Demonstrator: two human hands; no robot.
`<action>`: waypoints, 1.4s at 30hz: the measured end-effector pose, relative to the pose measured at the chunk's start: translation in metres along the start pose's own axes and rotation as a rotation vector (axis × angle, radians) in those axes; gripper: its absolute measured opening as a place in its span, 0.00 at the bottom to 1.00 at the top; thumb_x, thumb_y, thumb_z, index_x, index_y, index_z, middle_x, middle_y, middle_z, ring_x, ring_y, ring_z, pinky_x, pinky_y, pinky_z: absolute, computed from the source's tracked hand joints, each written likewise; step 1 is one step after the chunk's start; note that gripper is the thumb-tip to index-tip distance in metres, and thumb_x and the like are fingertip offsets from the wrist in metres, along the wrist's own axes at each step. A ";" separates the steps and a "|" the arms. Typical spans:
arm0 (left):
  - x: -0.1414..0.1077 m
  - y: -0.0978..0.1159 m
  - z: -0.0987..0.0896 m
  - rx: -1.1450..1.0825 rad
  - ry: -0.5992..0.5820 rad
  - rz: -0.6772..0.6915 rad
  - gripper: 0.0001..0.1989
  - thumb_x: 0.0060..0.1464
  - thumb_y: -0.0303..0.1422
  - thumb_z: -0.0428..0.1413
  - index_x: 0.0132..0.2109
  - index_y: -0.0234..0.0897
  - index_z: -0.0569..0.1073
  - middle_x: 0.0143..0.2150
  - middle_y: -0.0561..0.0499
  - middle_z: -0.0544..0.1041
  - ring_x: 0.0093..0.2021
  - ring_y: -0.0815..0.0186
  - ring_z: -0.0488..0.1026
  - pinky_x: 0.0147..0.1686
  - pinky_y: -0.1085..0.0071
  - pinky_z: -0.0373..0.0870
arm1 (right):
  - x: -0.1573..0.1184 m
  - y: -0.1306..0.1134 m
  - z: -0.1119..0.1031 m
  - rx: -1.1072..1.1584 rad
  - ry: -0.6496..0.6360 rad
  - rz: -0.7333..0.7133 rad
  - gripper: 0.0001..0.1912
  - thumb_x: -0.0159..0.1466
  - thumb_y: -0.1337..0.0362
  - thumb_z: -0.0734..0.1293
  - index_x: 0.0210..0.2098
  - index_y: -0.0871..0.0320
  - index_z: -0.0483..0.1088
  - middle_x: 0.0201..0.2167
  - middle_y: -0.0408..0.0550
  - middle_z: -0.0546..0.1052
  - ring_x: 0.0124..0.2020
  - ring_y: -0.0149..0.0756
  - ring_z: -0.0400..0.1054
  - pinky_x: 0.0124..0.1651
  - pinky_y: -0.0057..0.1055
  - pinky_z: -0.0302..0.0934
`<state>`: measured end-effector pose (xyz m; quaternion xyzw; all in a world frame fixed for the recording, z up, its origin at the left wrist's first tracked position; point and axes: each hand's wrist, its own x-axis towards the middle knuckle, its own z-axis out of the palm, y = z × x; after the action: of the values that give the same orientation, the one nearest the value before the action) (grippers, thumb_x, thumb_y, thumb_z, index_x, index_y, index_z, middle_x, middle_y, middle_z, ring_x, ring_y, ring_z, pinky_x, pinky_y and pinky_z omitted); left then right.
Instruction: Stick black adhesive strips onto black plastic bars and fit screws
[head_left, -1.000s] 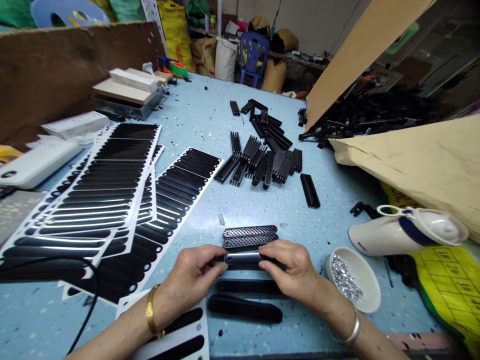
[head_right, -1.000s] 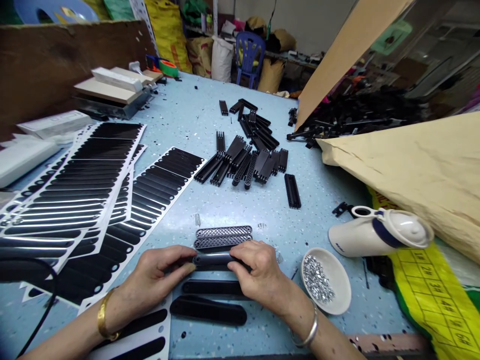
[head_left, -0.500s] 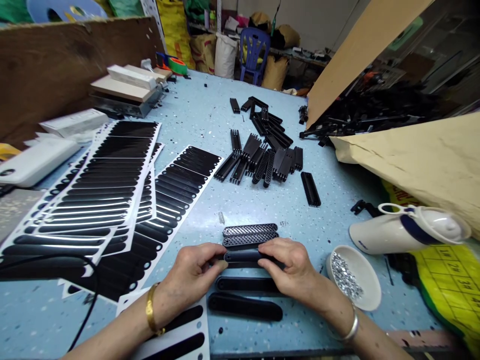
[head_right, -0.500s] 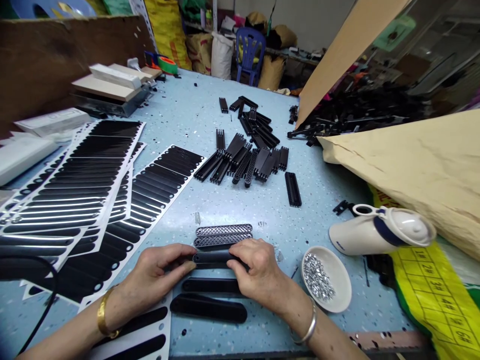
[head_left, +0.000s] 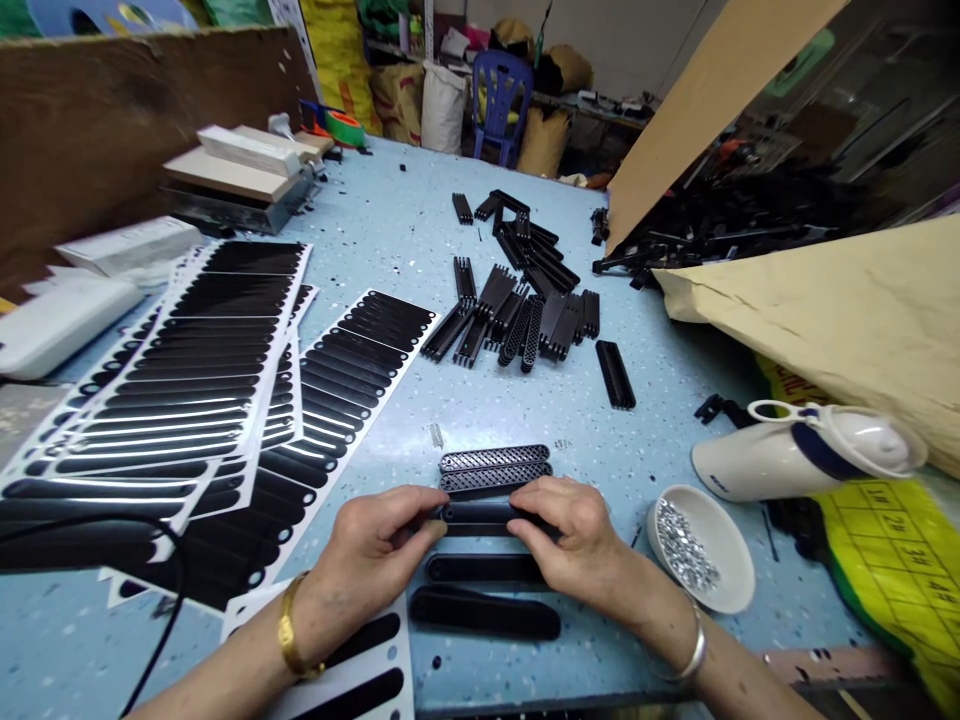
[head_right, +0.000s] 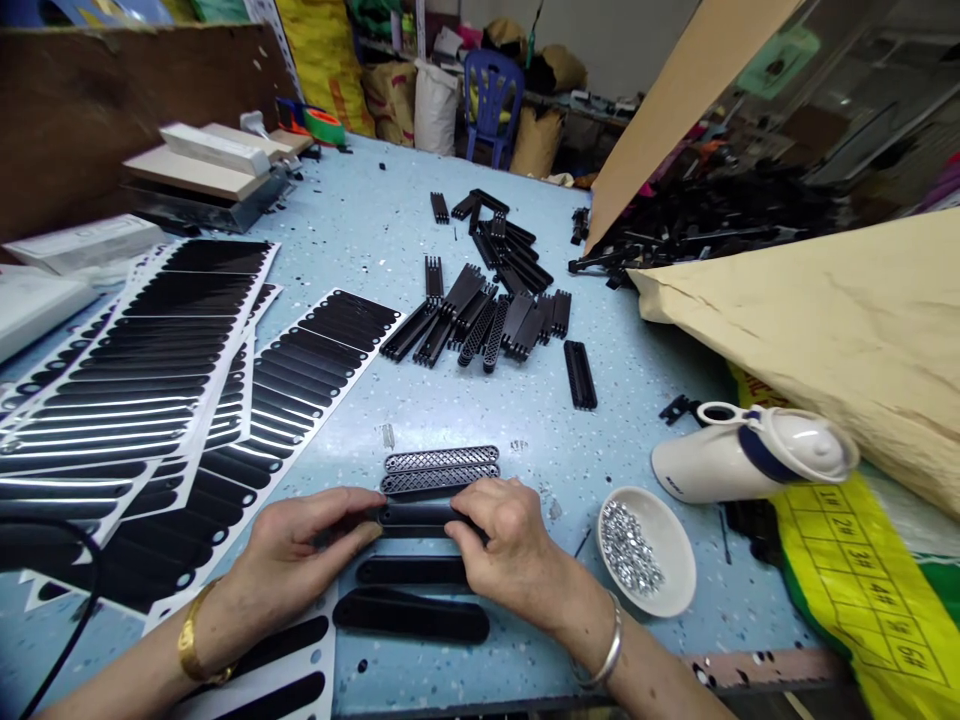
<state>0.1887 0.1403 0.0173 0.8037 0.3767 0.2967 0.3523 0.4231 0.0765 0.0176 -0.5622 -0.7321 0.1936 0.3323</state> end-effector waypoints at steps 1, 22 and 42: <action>0.001 0.001 -0.001 -0.013 -0.009 0.024 0.08 0.55 0.27 0.56 0.42 0.38 0.78 0.34 0.54 0.82 0.30 0.70 0.79 0.32 0.78 0.74 | 0.000 0.000 0.000 0.004 0.001 0.000 0.06 0.60 0.69 0.68 0.36 0.60 0.78 0.32 0.51 0.80 0.32 0.40 0.74 0.36 0.38 0.67; 0.003 -0.004 0.000 0.094 0.002 0.333 0.09 0.59 0.25 0.53 0.42 0.36 0.77 0.40 0.48 0.82 0.39 0.65 0.80 0.42 0.75 0.78 | -0.004 0.002 0.001 0.223 0.073 0.105 0.09 0.59 0.67 0.71 0.39 0.54 0.80 0.33 0.50 0.82 0.34 0.39 0.75 0.38 0.37 0.70; 0.002 -0.003 0.001 0.084 0.015 0.308 0.09 0.59 0.27 0.53 0.43 0.41 0.78 0.39 0.50 0.83 0.37 0.64 0.81 0.39 0.73 0.79 | -0.007 0.002 0.002 0.310 0.096 0.164 0.08 0.58 0.66 0.72 0.38 0.54 0.80 0.35 0.50 0.82 0.36 0.38 0.77 0.39 0.37 0.73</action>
<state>0.1896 0.1435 0.0144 0.8637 0.2639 0.3371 0.2658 0.4241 0.0704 0.0129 -0.5706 -0.6284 0.3039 0.4326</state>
